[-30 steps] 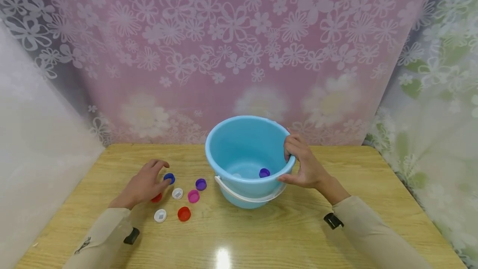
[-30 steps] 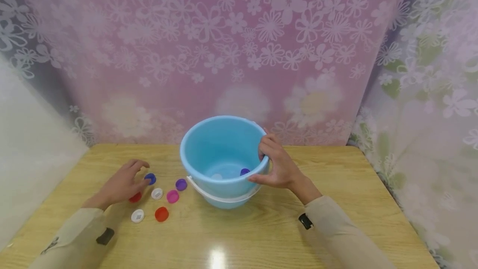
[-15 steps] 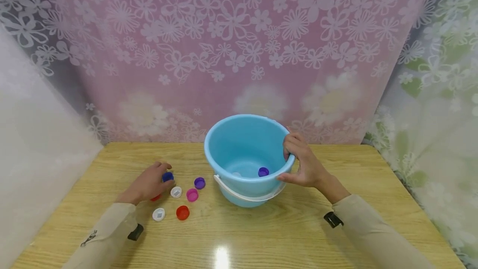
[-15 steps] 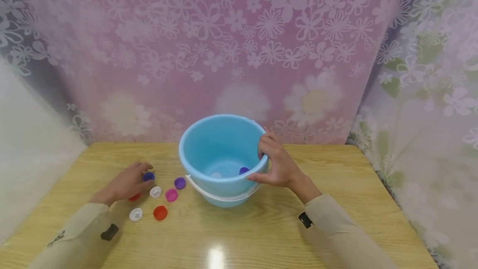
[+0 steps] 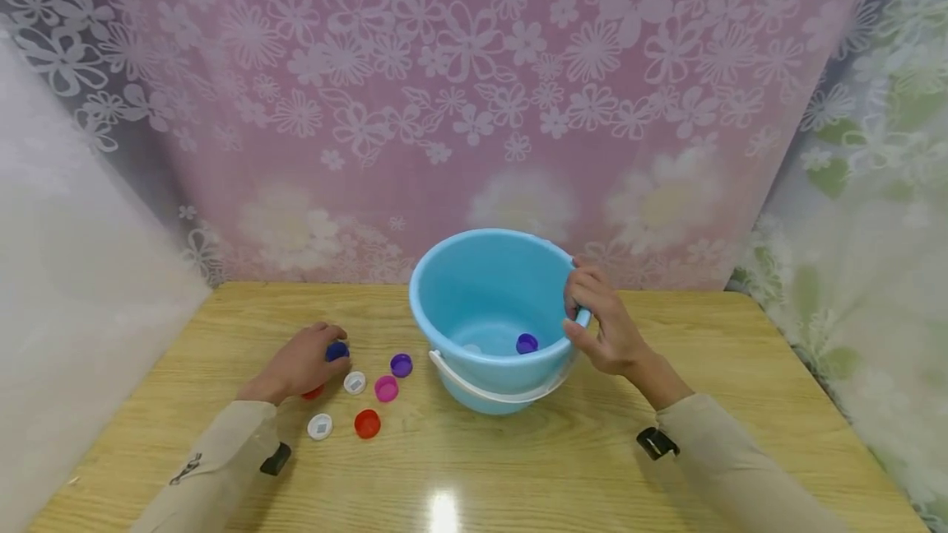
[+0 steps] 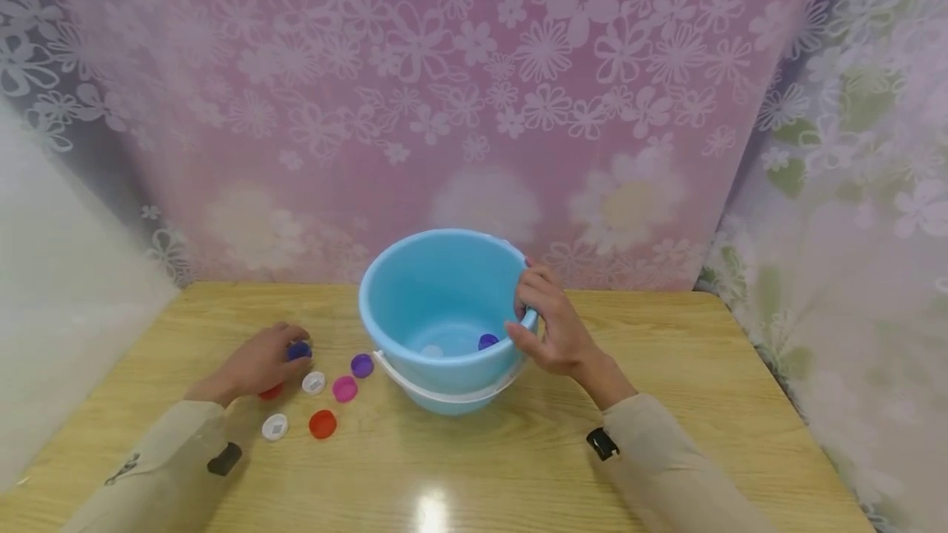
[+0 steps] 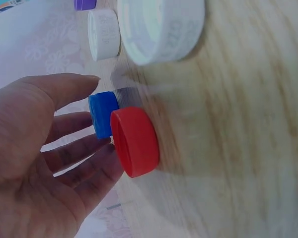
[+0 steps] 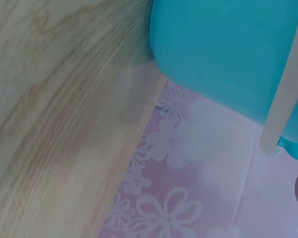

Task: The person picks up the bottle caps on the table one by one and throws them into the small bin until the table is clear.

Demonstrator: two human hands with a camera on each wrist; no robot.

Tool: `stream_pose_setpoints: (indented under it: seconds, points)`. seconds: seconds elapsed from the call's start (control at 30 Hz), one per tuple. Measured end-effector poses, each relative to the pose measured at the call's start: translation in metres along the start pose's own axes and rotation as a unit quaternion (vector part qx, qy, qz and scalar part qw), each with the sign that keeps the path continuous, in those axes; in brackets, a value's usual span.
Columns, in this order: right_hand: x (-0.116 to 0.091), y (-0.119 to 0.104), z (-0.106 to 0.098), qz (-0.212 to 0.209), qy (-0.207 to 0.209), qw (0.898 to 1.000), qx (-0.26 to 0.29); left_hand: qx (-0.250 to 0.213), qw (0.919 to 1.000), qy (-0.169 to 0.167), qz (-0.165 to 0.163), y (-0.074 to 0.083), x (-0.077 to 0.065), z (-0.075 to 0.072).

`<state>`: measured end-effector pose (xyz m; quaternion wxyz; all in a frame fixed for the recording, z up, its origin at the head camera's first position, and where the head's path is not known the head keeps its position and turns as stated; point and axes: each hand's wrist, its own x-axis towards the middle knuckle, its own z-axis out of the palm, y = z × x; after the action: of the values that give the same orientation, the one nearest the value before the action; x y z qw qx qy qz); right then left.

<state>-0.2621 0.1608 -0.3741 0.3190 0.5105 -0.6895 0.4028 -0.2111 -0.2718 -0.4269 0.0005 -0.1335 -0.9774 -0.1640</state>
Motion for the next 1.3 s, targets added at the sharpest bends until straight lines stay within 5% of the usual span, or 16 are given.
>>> stream_pose_setpoints:
  seconds: [0.43, 1.3]
  points:
    - [0.0019, 0.001, 0.0082, -0.001, 0.07, 0.997, 0.015, -0.001, 0.9999, 0.005, 0.016, -0.0027, 0.0018, 0.0008]
    - [0.0009, 0.0018, 0.009, 0.036, 0.055, 0.998, -0.01, 0.0, 1.0, -0.002, 0.0, -0.0033, 0.0038, 0.0005]
